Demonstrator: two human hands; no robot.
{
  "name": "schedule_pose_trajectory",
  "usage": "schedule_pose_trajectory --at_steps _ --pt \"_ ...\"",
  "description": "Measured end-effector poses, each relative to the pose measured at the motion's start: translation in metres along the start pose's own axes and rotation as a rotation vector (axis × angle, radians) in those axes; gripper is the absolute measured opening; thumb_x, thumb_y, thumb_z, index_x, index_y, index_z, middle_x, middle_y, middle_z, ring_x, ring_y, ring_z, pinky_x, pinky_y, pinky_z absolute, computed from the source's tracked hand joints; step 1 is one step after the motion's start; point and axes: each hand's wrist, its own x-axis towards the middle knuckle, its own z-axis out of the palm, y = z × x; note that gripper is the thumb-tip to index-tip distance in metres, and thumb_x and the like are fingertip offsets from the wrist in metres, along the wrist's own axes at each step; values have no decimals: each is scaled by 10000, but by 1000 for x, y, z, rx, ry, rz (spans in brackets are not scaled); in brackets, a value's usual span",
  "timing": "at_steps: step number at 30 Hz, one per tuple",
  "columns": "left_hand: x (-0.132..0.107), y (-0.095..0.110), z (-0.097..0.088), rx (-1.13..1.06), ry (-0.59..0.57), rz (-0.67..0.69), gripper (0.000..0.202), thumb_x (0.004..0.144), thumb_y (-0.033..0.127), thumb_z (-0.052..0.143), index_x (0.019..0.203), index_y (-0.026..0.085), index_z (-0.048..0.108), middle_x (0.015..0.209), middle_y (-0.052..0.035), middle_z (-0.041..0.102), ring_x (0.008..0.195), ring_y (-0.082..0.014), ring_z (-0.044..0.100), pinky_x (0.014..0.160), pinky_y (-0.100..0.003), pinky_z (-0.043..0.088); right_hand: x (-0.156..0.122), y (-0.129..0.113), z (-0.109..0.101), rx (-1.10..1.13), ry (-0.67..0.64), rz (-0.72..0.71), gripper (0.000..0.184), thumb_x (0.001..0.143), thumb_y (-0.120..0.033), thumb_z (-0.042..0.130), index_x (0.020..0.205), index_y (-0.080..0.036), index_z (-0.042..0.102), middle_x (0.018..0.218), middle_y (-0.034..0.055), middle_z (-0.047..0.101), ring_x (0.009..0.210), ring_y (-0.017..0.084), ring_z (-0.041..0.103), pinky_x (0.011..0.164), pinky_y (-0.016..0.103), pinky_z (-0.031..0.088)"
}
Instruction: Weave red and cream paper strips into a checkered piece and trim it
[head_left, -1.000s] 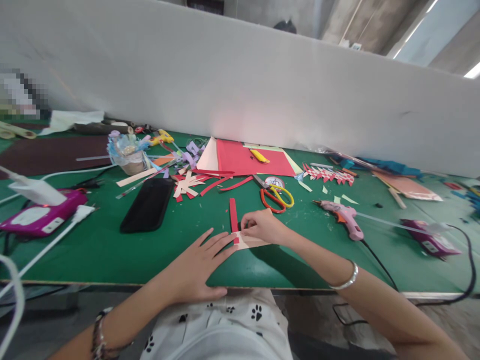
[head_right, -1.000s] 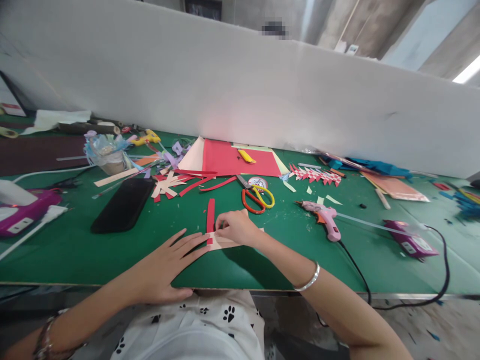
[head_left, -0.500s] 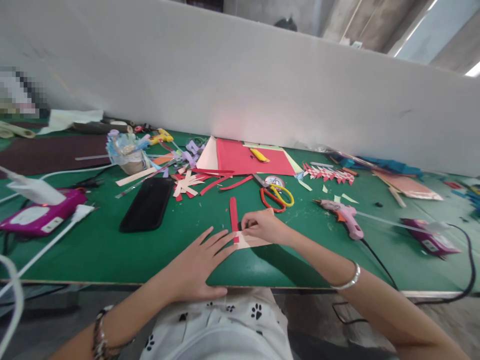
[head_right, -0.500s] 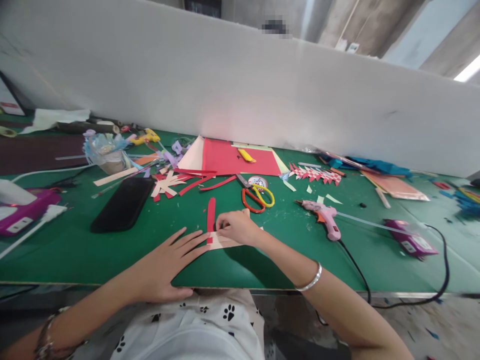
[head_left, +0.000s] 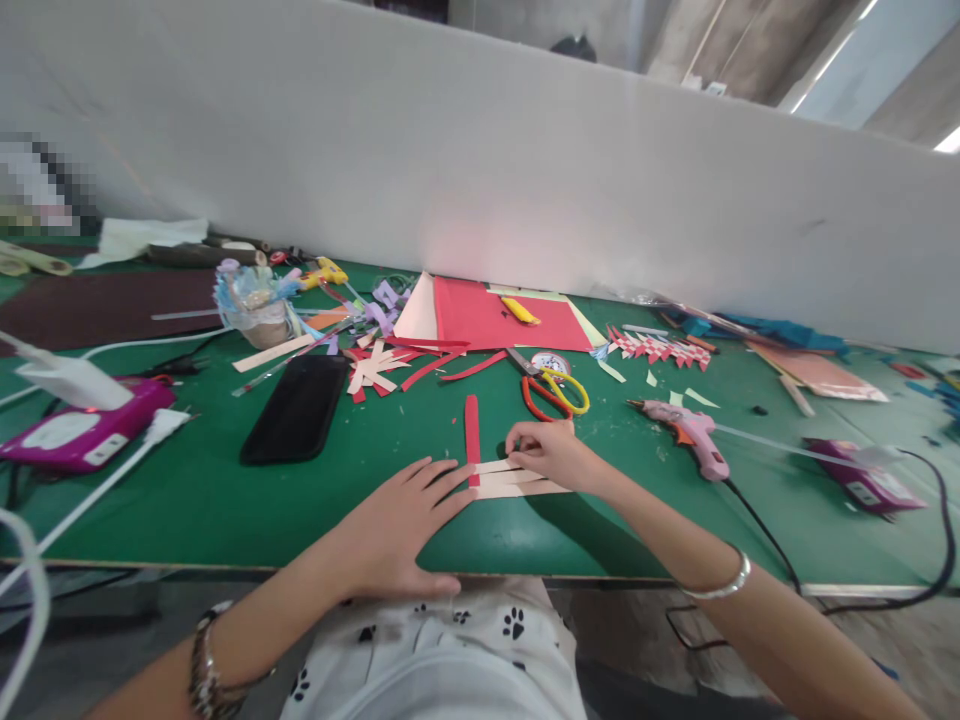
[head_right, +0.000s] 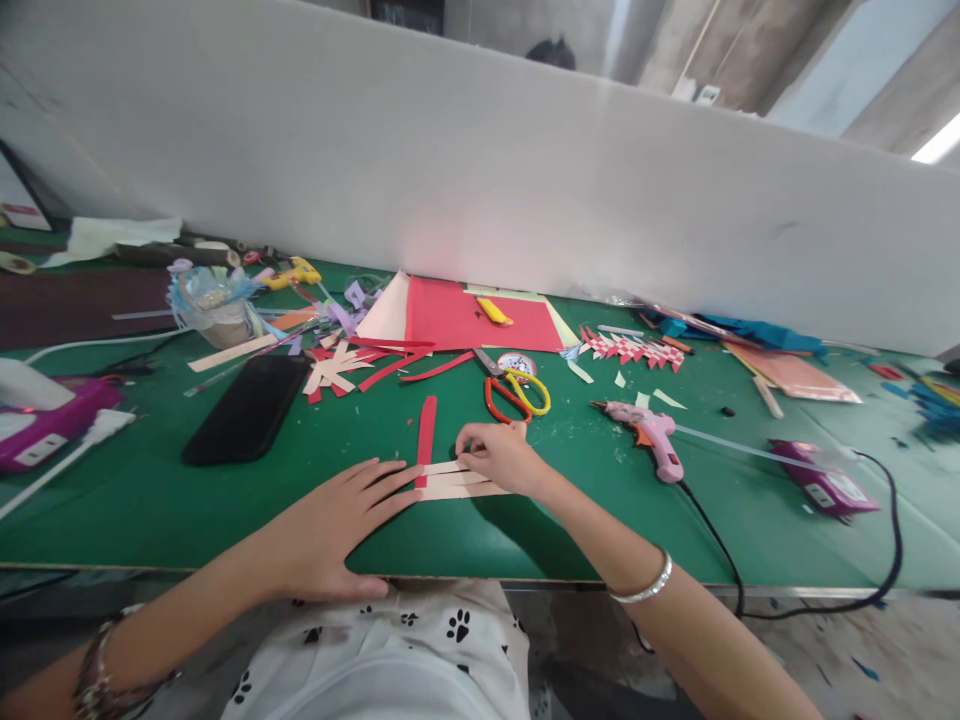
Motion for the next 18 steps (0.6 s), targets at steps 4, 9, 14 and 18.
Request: schedule_pose_trajectory --at_steps 4,9,14,18 --pt "2 0 0 11 49 17 781 679 608 569 1314 179 414 1425 -98 353 1256 -324 341 1017 -454 287 -9 8 -5 28 22 25 82 771 -268 569 755 -190 589 505 -95 480 516 69 442 672 244 252" --pt "2 2 0 27 71 25 768 670 605 584 1296 185 435 1424 -89 355 1238 -332 357 997 -455 310 -20 15 -6 7 49 68 120 782 -308 552 746 -203 595 524 -91 503 538 77 463 751 277 263" --pt "3 4 -5 40 54 14 749 679 612 570 1287 192 446 1421 -88 362 1235 -327 365 997 -444 309 -32 27 -6 0 105 93 139 786 -320 527 747 -204 594 544 -83 524 527 79 466 766 294 280" --pt "4 3 -3 66 48 15 766 676 637 555 1286 186 447 1392 -106 401 1240 -324 361 998 -439 307 -41 34 -10 5 141 108 193 796 -364 509 760 -202 607 540 -69 523 529 88 465 713 275 296"
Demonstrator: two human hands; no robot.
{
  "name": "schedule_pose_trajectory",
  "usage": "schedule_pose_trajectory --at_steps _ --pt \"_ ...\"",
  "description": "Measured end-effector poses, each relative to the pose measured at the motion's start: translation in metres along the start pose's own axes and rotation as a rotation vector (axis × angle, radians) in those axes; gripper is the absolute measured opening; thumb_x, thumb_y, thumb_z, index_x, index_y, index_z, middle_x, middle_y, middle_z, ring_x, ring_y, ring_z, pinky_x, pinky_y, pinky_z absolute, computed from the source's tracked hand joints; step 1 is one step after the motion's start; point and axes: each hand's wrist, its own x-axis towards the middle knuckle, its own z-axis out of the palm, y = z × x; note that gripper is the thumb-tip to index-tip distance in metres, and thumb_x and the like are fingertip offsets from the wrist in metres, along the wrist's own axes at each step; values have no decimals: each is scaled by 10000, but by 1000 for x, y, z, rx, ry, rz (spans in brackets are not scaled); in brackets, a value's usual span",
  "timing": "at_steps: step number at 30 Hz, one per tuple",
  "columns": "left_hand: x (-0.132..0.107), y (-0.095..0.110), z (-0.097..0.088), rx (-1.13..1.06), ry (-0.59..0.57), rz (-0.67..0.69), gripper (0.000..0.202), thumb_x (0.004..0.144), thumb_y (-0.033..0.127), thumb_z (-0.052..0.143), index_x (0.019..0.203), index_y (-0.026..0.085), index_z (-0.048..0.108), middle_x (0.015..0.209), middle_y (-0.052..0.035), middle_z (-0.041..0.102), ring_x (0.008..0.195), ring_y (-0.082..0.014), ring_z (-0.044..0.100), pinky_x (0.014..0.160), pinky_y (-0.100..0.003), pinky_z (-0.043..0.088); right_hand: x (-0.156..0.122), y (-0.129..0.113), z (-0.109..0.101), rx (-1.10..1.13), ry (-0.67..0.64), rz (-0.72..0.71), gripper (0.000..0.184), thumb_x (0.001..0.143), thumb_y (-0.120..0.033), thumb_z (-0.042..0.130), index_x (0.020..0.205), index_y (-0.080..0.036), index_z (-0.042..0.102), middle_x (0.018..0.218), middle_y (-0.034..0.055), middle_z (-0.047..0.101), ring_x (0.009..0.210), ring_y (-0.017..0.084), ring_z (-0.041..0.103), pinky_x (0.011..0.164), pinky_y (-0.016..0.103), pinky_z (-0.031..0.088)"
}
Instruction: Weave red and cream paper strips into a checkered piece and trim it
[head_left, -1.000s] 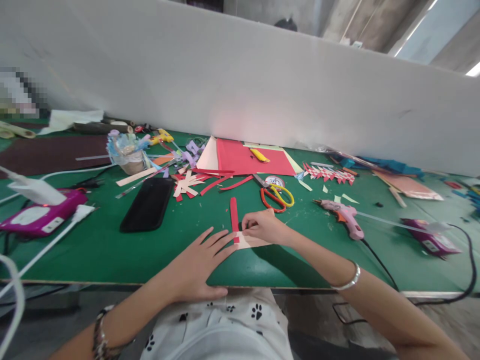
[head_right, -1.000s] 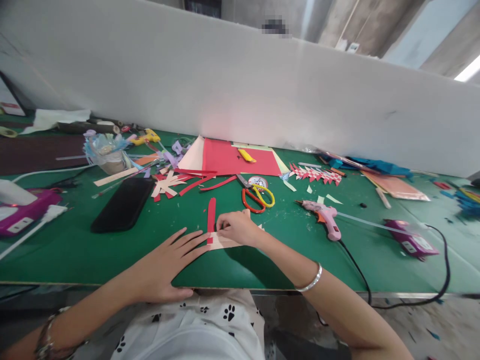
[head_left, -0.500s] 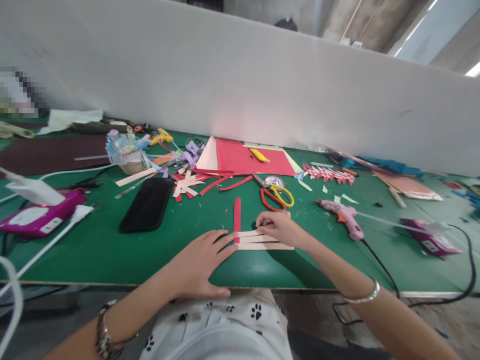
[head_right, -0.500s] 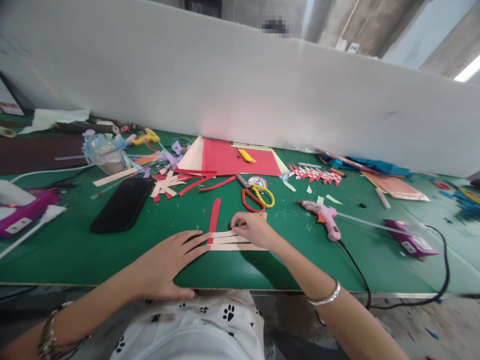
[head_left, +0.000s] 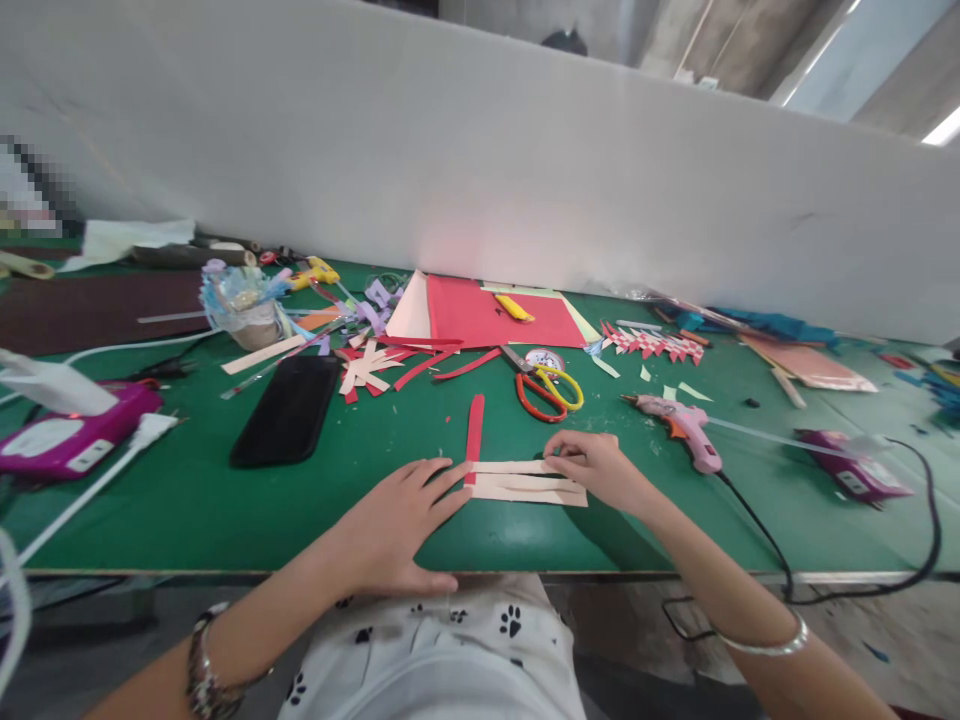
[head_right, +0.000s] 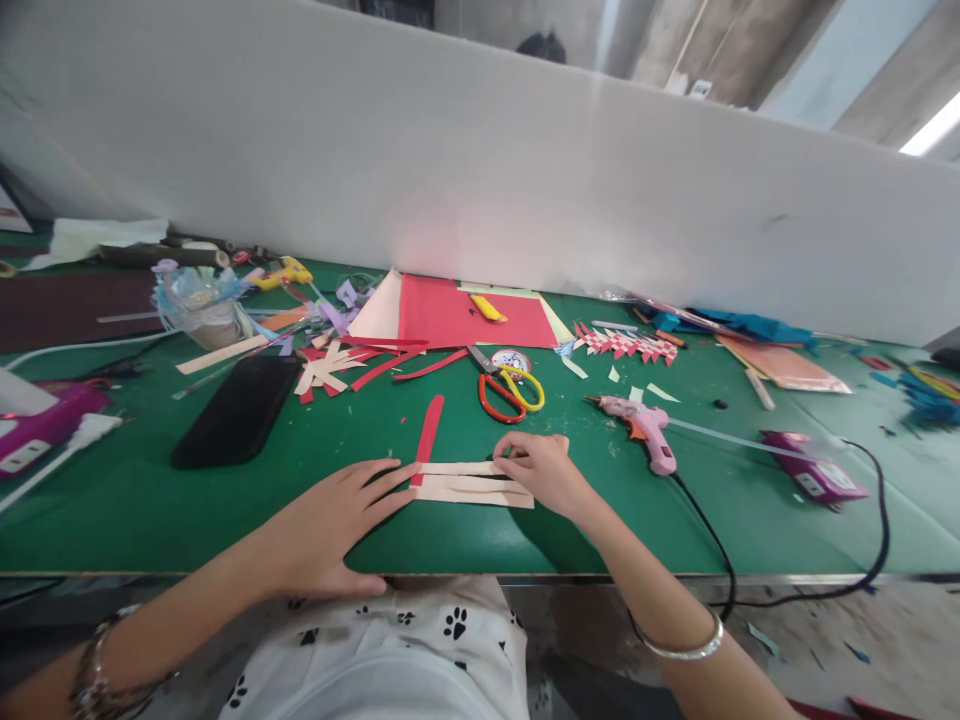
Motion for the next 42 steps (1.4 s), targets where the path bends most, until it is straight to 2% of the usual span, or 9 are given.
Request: schedule_pose_trajectory --at_steps 7,12,14,18,21,27,31,35,42 --pt "1 5 5 21 -14 -42 774 720 654 492 1318 168 412 1429 -114 340 1263 -317 332 1013 -439 281 0 10 -6 -52 -57 4 281 800 -444 495 783 -208 646 461 -74 430 518 98 441 663 254 295" --pt "2 11 7 39 1 -64 767 738 661 469 1315 159 416 1419 -138 349 1256 -319 346 1009 -444 281 11 7 -16 -98 -61 -22 272 823 -385 448 744 -198 630 639 -22 597 610 122 517 692 273 328" --pt "3 16 11 46 17 -77 760 754 674 435 1311 157 422 1414 -152 353 1253 -320 354 1003 -449 284 14 3 -21 -143 -27 -47 266 837 -372 433 769 -207 629 711 -8 635 659 139 550 751 308 331" --pt "7 31 20 62 65 -152 787 789 700 330 1321 124 412 1395 -186 370 1250 -322 359 1005 -464 275 13 -11 -24 -208 143 -112 240 865 -348 415 888 -222 618 874 30 663 764 170 585 856 386 293" --pt "12 44 23 74 62 -242 803 794 700 318 1330 110 409 1393 -197 370 1257 -344 349 997 -476 282 8 -20 -18 -260 193 -225 228 881 -322 415 979 -225 597 1005 60 647 916 197 585 932 438 235" --pt "18 60 19 90 50 -395 772 782 690 357 1324 147 446 1337 -166 459 1186 -364 432 988 -513 293 -4 -31 12 -375 19 -503 362 913 -301 368 1255 -247 473 1303 93 507 1198 202 452 1025 445 181" --pt "18 63 21 80 91 -419 784 784 691 351 1303 116 473 1330 -183 463 1197 -365 418 996 -513 288 -10 -34 32 -439 -99 -589 498 926 -413 307 1397 -256 284 1430 87 350 1331 224 267 1062 499 120" --pt "16 63 26 96 110 -414 818 749 735 348 1309 151 470 1341 -164 456 1207 -367 406 970 -509 317 -12 -30 40 -446 -132 -556 591 908 -507 286 1429 -247 191 1458 68 289 1347 219 233 1081 503 108" --pt "15 60 24 72 30 -398 836 741 707 413 1355 138 398 1385 -187 387 1202 -386 401 955 -532 324 -11 -10 39 -533 0 -382 617 904 -525 261 1437 -232 156 1468 71 264 1348 233 229 1065 527 155"
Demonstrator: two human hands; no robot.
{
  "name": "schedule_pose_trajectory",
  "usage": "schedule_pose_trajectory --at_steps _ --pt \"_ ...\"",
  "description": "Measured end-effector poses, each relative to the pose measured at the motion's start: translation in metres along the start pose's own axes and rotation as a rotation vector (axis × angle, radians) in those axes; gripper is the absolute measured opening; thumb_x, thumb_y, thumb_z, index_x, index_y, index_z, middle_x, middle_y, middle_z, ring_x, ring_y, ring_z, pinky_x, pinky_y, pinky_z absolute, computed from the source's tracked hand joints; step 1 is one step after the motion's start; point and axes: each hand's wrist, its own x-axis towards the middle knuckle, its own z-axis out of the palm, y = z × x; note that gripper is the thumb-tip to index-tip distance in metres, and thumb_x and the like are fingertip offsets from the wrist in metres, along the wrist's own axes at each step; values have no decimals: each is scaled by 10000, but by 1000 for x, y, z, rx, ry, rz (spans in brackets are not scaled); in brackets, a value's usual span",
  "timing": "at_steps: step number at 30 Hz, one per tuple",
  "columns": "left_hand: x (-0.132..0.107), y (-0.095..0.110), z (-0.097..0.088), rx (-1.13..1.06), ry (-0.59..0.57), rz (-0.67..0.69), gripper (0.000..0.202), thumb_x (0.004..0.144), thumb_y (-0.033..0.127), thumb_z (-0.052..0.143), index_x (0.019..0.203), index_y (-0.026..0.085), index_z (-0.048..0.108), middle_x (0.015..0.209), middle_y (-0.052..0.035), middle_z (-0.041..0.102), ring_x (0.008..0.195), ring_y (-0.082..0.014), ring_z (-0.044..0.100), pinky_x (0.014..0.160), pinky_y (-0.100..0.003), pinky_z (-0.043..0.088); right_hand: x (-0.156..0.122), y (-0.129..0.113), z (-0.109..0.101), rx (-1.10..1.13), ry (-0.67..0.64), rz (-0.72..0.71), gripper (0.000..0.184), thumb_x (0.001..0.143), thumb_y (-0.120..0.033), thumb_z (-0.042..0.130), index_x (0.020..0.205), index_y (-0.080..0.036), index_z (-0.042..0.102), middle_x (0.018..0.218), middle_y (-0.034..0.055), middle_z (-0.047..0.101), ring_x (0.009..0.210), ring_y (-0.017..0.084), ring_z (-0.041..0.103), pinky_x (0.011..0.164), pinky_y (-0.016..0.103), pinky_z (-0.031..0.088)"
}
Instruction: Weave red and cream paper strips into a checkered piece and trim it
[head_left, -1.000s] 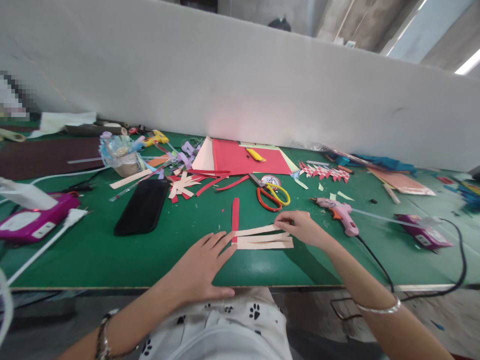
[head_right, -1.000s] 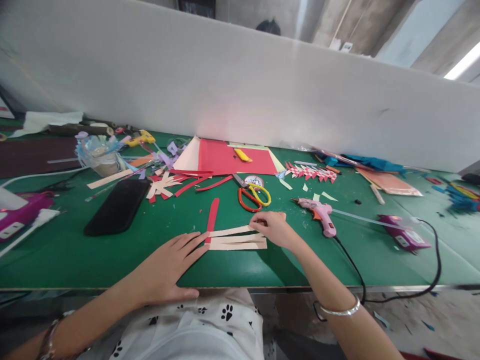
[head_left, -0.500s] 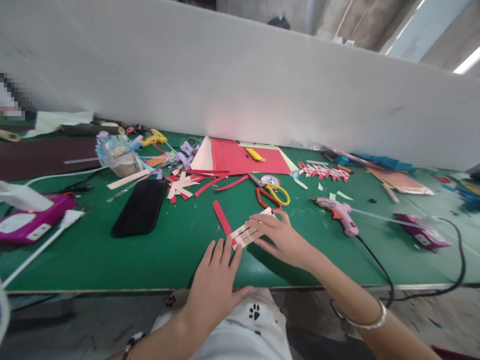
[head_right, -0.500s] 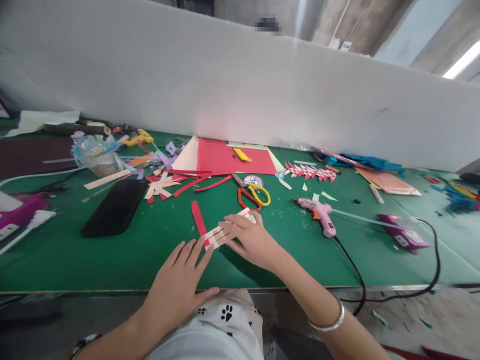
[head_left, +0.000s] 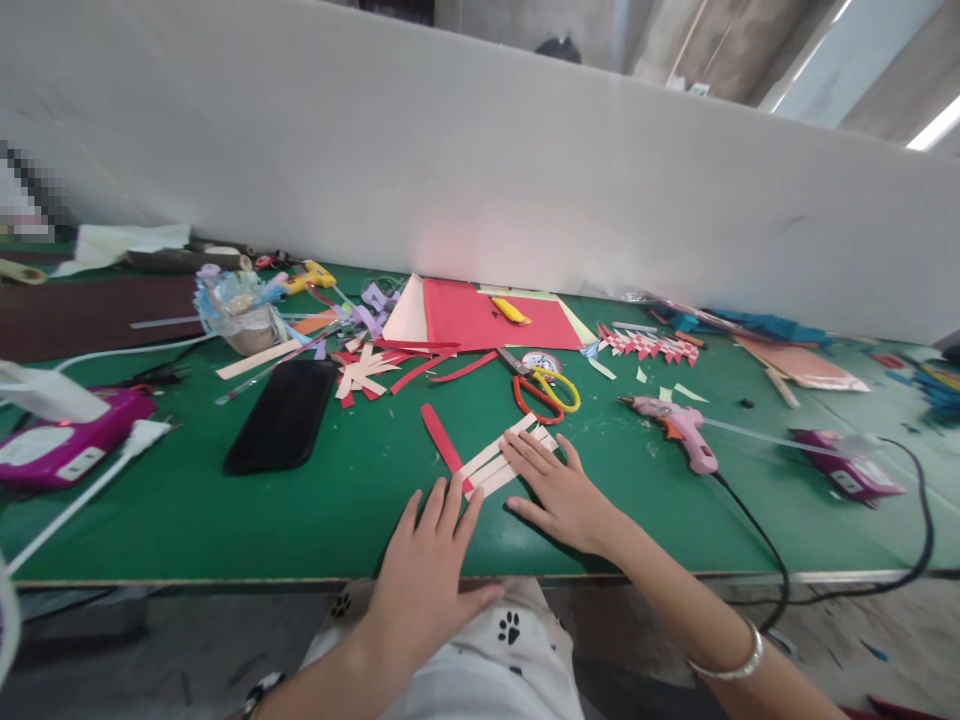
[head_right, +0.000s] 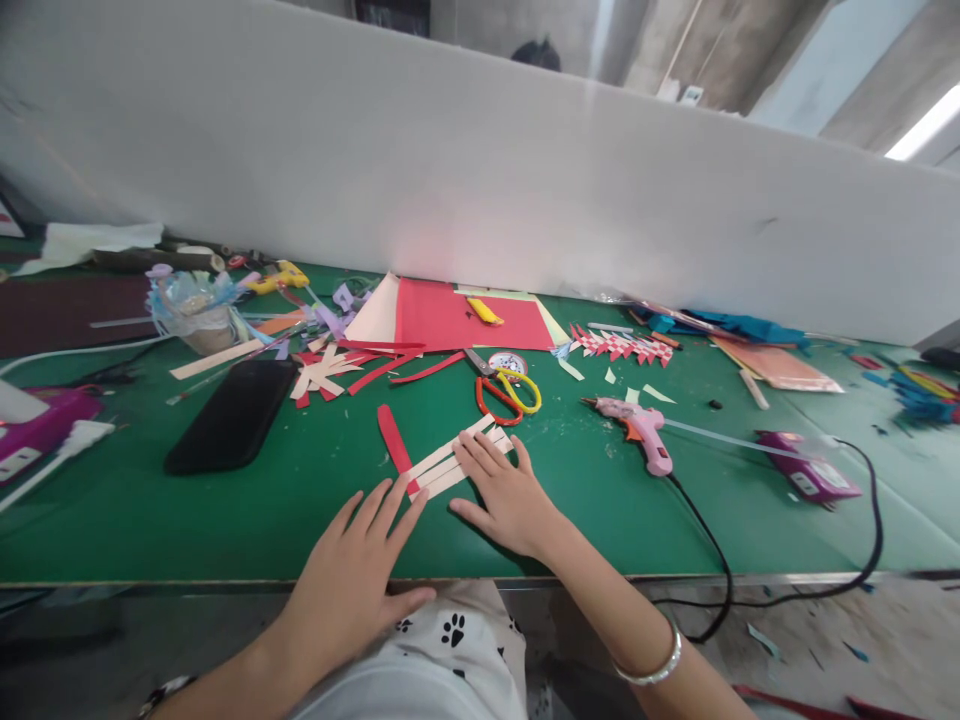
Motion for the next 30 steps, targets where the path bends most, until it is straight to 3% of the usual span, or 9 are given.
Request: schedule_pose_trajectory --at_steps 5,10,15,19,24,30 --pt "1 -2 -2 34 -2 6 822 740 711 412 1360 171 392 1398 -166 374 1197 -364 418 950 -517 339 -1 10 3 -73 50 179 590 908 -510 261 1427 -235 212 1460 77 286 1311 265 289 1035 543 192" --pt "0 -5 -5 55 -14 12 814 744 711 411 1354 172 402 1398 -163 372 1207 -350 419 953 -516 340 0 12 -1 -98 56 188 560 915 -486 264 1403 -211 286 1441 86 328 1265 267 339 1027 547 191" --pt "1 -17 -6 17 29 45 797 744 720 406 1353 206 403 1380 -138 414 1204 -341 419 973 -497 317 -1 6 -6 -109 128 221 488 914 -436 312 1320 -192 426 1329 130 472 1205 285 401 1018 565 165" --pt "5 -38 -12 -12 30 201 712 792 672 387 1342 220 410 1355 -118 451 1212 -292 417 1027 -466 249 6 5 -12 -32 164 125 436 914 -357 338 1318 -213 421 1333 122 469 1230 252 400 1035 513 176" --pt "10 -64 -19 2 14 290 621 808 608 438 1322 260 427 1376 -85 430 1234 -272 398 1036 -442 248 22 -7 -14 86 57 -74 483 895 -390 385 1352 -237 357 1390 89 408 1290 223 335 1042 468 217" --pt "4 -75 -19 20 -23 299 708 783 674 406 1354 256 384 1392 -92 409 1244 -286 392 1033 -436 258 33 -27 -10 182 52 -64 403 894 -352 414 1270 -213 450 1290 120 495 1175 223 453 1033 507 184"
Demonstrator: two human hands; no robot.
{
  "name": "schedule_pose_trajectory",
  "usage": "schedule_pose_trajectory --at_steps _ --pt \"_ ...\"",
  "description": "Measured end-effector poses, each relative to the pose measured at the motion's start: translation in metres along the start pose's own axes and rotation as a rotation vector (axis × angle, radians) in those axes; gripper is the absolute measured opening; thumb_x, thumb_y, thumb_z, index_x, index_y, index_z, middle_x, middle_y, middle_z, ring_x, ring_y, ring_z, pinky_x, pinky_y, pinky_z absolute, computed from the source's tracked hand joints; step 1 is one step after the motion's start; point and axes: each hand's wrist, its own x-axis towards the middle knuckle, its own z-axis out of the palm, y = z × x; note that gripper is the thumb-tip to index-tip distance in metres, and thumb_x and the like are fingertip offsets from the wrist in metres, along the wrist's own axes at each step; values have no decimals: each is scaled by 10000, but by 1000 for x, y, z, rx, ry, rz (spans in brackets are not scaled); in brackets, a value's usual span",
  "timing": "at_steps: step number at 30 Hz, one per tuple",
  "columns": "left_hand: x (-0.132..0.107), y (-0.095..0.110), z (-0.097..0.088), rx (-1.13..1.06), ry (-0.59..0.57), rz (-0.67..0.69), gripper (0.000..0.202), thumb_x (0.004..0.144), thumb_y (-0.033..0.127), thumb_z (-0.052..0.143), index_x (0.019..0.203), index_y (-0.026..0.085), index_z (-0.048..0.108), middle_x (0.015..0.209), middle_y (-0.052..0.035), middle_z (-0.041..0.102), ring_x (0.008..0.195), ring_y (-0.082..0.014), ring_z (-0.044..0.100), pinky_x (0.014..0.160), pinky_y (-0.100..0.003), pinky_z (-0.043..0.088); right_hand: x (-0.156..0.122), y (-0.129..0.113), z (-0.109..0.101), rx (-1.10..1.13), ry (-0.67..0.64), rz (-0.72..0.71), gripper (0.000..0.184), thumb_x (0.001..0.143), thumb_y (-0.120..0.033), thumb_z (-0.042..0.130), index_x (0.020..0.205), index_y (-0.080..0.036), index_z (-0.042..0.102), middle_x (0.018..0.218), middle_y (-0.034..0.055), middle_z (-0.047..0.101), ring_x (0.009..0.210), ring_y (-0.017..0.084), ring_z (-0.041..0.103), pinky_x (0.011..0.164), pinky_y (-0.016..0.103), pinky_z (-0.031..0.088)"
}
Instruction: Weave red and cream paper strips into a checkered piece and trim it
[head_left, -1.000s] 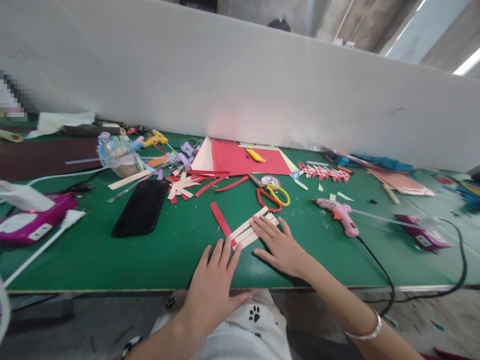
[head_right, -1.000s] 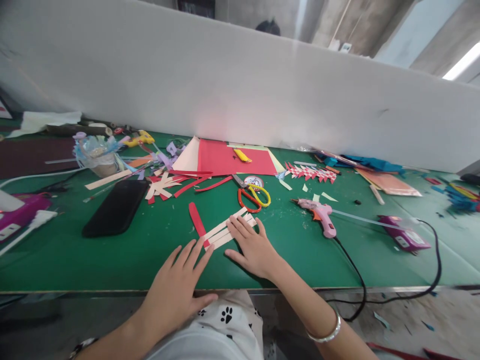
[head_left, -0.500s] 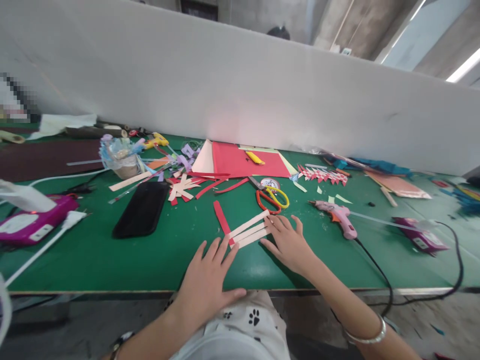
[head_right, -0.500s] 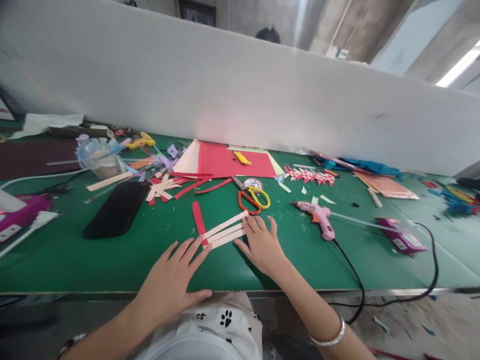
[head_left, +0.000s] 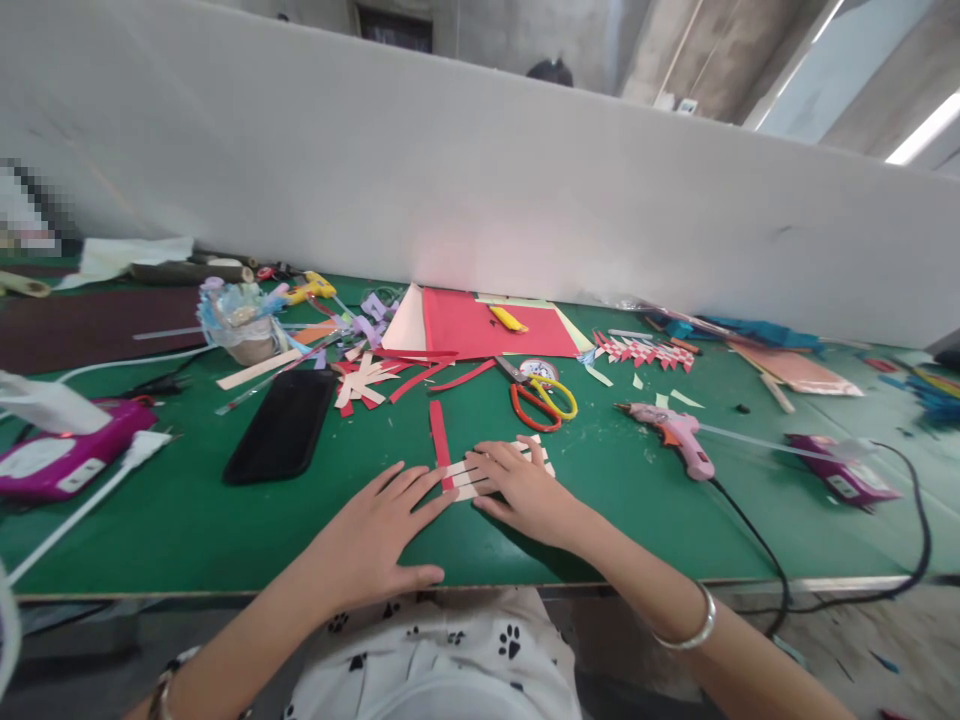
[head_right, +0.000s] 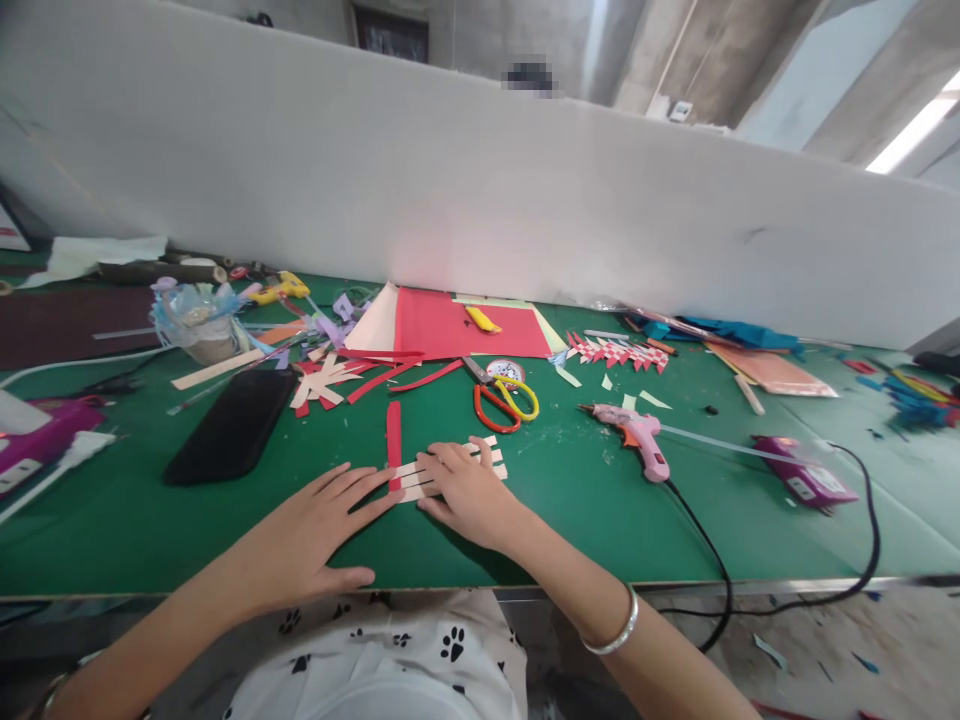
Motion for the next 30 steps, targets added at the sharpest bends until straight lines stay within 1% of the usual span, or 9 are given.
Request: schedule_pose_trajectory --at_steps 3,6,8,10,12,18,25,27,30 --pt "-4 -1 4 -18 12 3 779 776 702 375 1392 229 311 1420 -89 365 1268 -277 361 1058 -423 205 3 -4 2 11 12 8 340 895 -313 421 1213 -220 499 1246 107 526 1133 219 482 1026 504 185" --pt "-7 -5 9 -51 51 27 832 790 713 309 1428 190 202 1461 -74 279 1314 -252 285 1093 -402 86 4 -5 4 -8 31 16 326 888 -314 443 1191 -220 520 1232 104 533 1122 220 484 1011 475 222" --pt "-8 -8 11 -76 63 70 846 797 710 294 1442 193 112 1483 -58 217 1340 -234 232 1099 -388 15 3 -5 7 -20 50 14 332 880 -315 463 1191 -216 522 1226 101 536 1120 217 481 998 450 251" --pt "-8 -11 11 -103 43 111 857 800 705 300 1445 204 37 1490 -48 187 1349 -219 212 1101 -377 -1 3 -4 9 -16 63 4 335 876 -304 476 1193 -209 522 1222 100 535 1120 214 477 984 431 271" --pt "-9 -14 10 -127 10 133 869 794 707 310 1443 214 9 1491 -48 184 1347 -222 221 1103 -385 19 2 -3 11 7 74 -4 331 877 -292 475 1192 -199 524 1224 101 530 1121 212 470 971 418 283" --pt "-7 -18 10 -159 -3 159 883 760 723 362 1443 224 107 1482 -70 212 1337 -284 235 1100 -436 97 2 -2 14 68 103 33 312 876 -268 471 1170 -195 547 1198 100 547 1096 217 482 960 421 279" --pt "-1 -23 -2 -209 -29 199 880 730 702 449 1419 202 225 1468 -96 254 1316 -282 289 1093 -448 164 1 0 17 83 139 60 312 859 -255 483 1158 -202 555 1182 93 554 1074 224 486 928 408 285" --pt "2 -26 -4 -226 -35 223 837 726 679 482 1392 207 296 1454 -95 292 1300 -285 320 1090 -461 174 1 -1 17 87 148 61 310 854 -248 483 1152 -201 554 1172 90 553 1064 220 486 921 402 287" --pt "8 -31 -3 -250 4 233 730 725 621 533 1314 204 423 1399 -98 397 1251 -288 394 1083 -471 196 2 -1 16 77 162 60 305 847 -247 485 1143 -214 553 1147 82 553 1040 213 491 906 395 290"
